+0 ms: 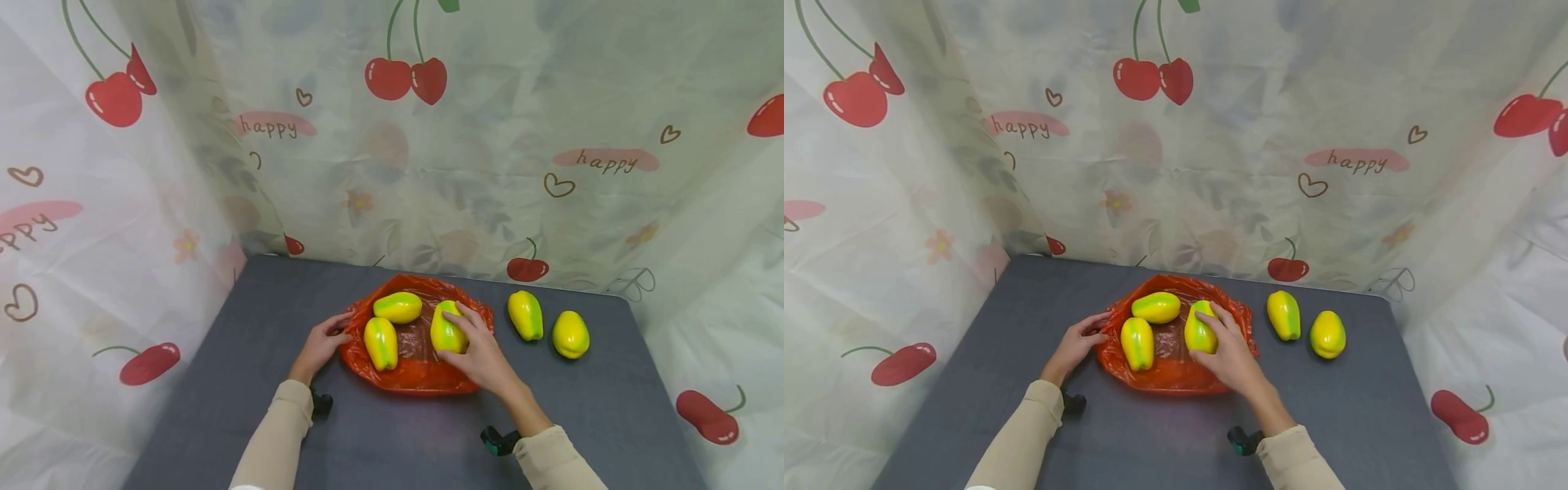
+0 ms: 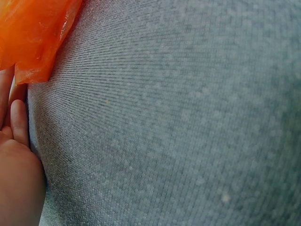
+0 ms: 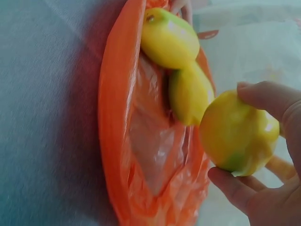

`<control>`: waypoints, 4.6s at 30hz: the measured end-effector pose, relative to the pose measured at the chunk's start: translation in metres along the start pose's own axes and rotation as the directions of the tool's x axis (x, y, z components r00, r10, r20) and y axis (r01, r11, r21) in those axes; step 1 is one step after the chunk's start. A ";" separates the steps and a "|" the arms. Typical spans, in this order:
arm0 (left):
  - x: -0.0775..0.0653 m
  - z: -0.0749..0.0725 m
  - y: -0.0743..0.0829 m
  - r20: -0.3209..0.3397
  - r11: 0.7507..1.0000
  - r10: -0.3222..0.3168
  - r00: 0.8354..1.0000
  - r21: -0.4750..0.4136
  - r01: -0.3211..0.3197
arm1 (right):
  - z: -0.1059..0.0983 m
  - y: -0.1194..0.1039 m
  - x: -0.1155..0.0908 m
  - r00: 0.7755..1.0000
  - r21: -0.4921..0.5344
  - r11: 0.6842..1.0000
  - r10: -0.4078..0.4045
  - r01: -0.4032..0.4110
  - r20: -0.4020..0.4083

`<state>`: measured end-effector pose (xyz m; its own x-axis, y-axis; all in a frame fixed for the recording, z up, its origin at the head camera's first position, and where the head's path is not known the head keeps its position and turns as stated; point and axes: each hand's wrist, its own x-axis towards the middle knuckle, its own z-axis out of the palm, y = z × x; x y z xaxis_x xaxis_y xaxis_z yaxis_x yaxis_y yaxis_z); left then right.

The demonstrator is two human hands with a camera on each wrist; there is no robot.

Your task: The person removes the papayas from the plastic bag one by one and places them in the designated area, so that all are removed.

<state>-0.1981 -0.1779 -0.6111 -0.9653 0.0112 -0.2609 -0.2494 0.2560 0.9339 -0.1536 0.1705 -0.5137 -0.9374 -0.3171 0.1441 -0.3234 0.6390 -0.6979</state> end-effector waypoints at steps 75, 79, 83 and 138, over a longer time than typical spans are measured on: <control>0.000 -0.001 0.001 0.011 0.999 0.017 1.000 0.037 -0.017 | -0.049 0.095 -0.075 0.953 -0.128 0.947 0.284 -0.296 -0.104; 0.000 -0.001 0.000 0.012 0.999 0.019 1.000 0.026 -0.019 | -0.056 0.086 -0.068 0.943 -0.155 0.932 0.310 -0.326 -0.122; 0.000 -0.001 0.000 0.014 0.999 0.022 1.000 0.025 -0.023 | -0.061 0.078 -0.064 0.944 -0.225 0.919 0.297 -0.324 -0.146; 0.001 -0.001 0.001 0.013 0.999 0.023 1.000 0.039 -0.024 | -0.004 -0.009 0.033 0.978 -0.520 0.840 -0.056 0.155 0.201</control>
<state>-0.1995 -0.1789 -0.6098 -0.9697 0.0297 -0.2425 -0.2235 0.2932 0.9296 -0.1821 0.1569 -0.5002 -0.8727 -0.4867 0.0385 -0.4840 0.8522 -0.1987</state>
